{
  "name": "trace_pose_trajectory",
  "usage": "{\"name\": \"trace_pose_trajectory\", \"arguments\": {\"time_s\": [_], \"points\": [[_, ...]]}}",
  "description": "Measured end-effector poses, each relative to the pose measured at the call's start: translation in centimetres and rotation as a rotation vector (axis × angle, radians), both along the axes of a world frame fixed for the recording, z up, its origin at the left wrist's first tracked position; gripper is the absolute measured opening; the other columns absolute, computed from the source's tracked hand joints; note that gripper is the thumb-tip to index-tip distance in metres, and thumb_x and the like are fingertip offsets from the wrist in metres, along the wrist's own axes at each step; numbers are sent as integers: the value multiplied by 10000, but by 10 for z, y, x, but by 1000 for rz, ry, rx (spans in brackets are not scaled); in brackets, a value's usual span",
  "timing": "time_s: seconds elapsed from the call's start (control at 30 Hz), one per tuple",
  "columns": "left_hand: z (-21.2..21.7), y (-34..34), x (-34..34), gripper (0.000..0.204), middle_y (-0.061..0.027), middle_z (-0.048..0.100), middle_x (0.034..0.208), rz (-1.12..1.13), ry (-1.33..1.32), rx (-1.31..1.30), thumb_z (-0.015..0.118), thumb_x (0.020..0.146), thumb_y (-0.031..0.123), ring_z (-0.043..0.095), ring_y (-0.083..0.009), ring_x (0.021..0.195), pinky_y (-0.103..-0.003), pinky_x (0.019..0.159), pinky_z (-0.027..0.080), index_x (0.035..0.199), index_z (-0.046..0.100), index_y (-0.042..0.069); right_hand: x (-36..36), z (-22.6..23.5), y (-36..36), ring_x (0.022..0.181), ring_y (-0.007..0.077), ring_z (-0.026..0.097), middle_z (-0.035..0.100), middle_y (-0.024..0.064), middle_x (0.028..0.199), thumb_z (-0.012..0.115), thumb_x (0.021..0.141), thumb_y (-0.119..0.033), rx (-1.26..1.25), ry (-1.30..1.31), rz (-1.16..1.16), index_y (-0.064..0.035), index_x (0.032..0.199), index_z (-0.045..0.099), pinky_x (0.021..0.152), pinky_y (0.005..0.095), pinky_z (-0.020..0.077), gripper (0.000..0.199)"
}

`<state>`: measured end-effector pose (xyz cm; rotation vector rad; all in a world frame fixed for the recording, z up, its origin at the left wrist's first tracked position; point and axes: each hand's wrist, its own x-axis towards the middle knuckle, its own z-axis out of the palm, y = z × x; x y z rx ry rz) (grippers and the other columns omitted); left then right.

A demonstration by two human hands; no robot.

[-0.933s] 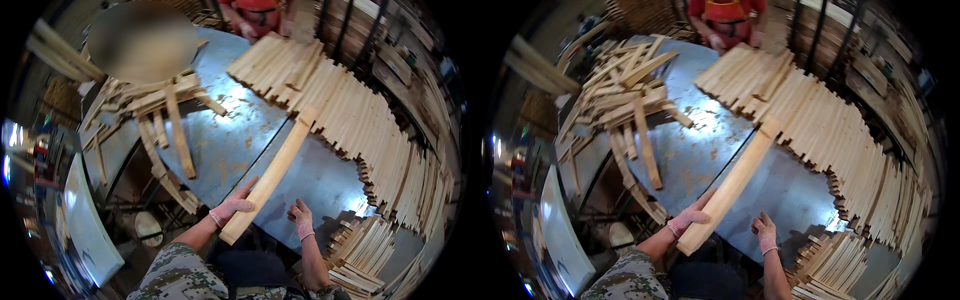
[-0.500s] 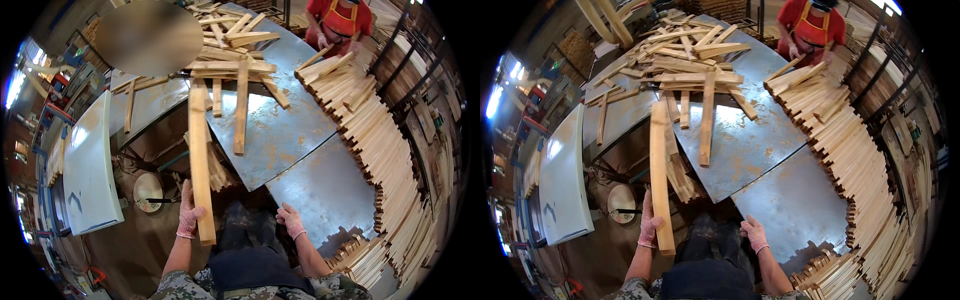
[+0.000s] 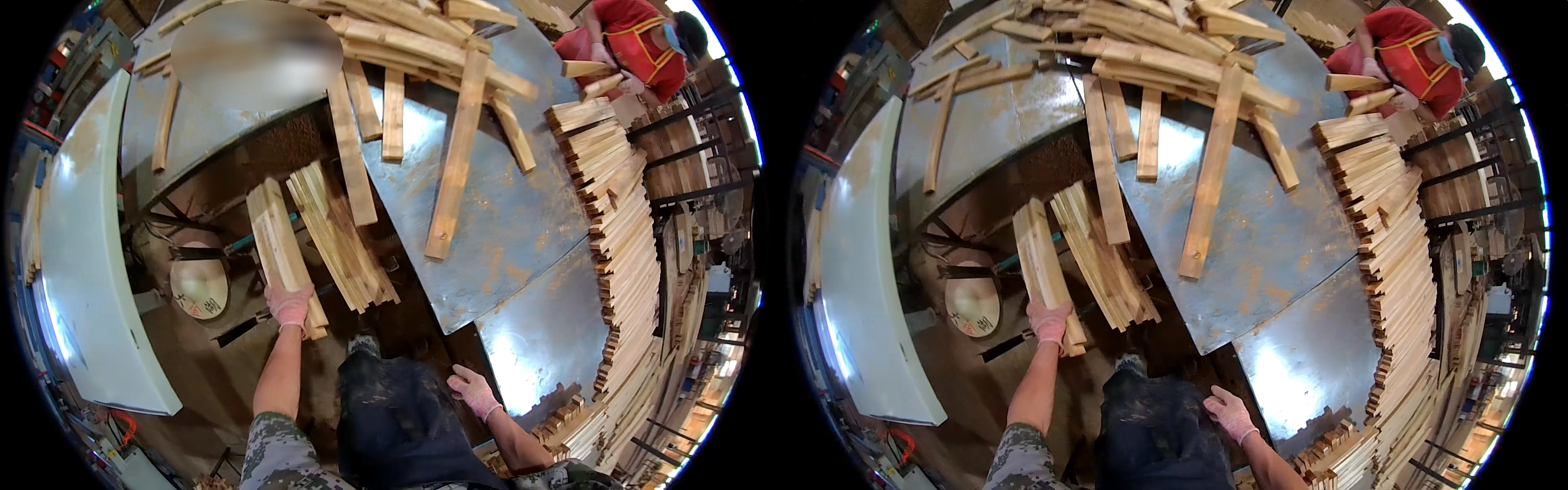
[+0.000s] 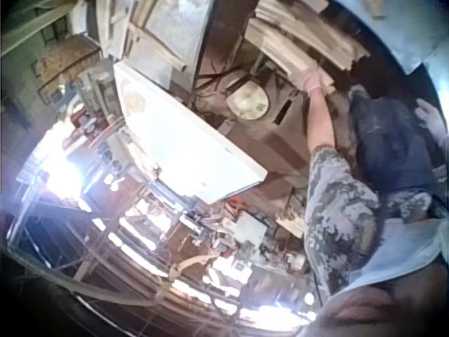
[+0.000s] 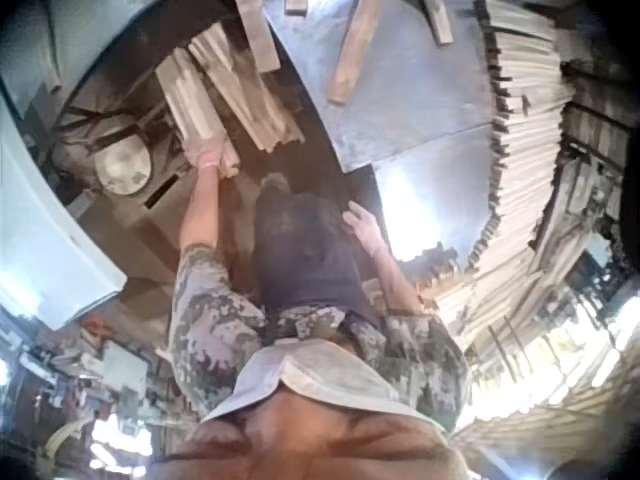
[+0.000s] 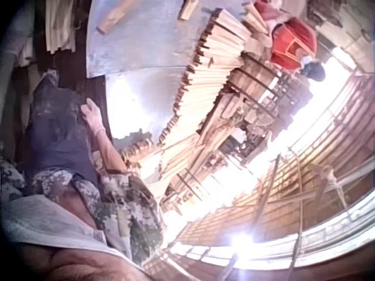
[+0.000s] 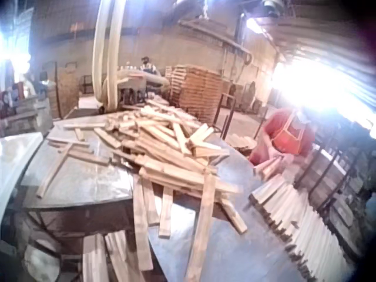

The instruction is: The person repeatedly picks up stacks of light-colored wooden slats from a metal table and places them onto a conveyor belt. The person wears pink gloves and a camouflage shirt while performing this repetitive stacking task in a workshop environment.

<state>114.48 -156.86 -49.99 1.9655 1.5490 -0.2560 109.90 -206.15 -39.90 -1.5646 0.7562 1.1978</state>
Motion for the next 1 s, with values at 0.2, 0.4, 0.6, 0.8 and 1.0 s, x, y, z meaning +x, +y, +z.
{"name": "trace_pose_trajectory", "arguments": {"time_s": [0.2,0.4,0.6,0.8,1.0], "points": [[-59,-32,35,1247,-286,338,1676,-177,343,112,897,700,621,491,-441,1457,-481,1202,447,1727,291,257,-11,-18,21,1143,185,667,689,62,1295,728,1046,-207,-47,107,-3,7,1661,408,995,350,557,726],[-136,-31,-27,1200,-215,395,1698,-557,204,160,916,741,520,391,-404,1546,-429,1279,351,1671,362,5,7,-7,47,1179,221,703,732,159,1368,715,1040,-304,-108,32,213,29,1587,508,1047,346,531,673],[-72,-24,5,1140,-317,301,1718,-364,58,-364,903,850,193,437,-421,1505,-428,1232,391,1712,196,-48,-12,-1,28,1210,245,679,702,169,1419,710,1050,-284,-100,-66,121,11,1620,473,1047,349,541,683],[-75,-10,-12,632,-262,635,1432,-407,-140,-447,729,991,170,649,-338,1226,-433,1073,514,1499,515,-139,-29,0,-14,1338,305,650,681,212,1454,726,1047,-324,-75,-231,2,16,1604,486,1121,383,515,695],[84,-157,34,312,-117,751,840,-394,-141,-1111,794,979,302,710,-199,666,-349,592,586,966,722,-1,-18,-5,-125,1268,303,683,714,209,1385,765,998,-390,-272,-399,-183,-2,1546,555,1085,396,524,704]]}}
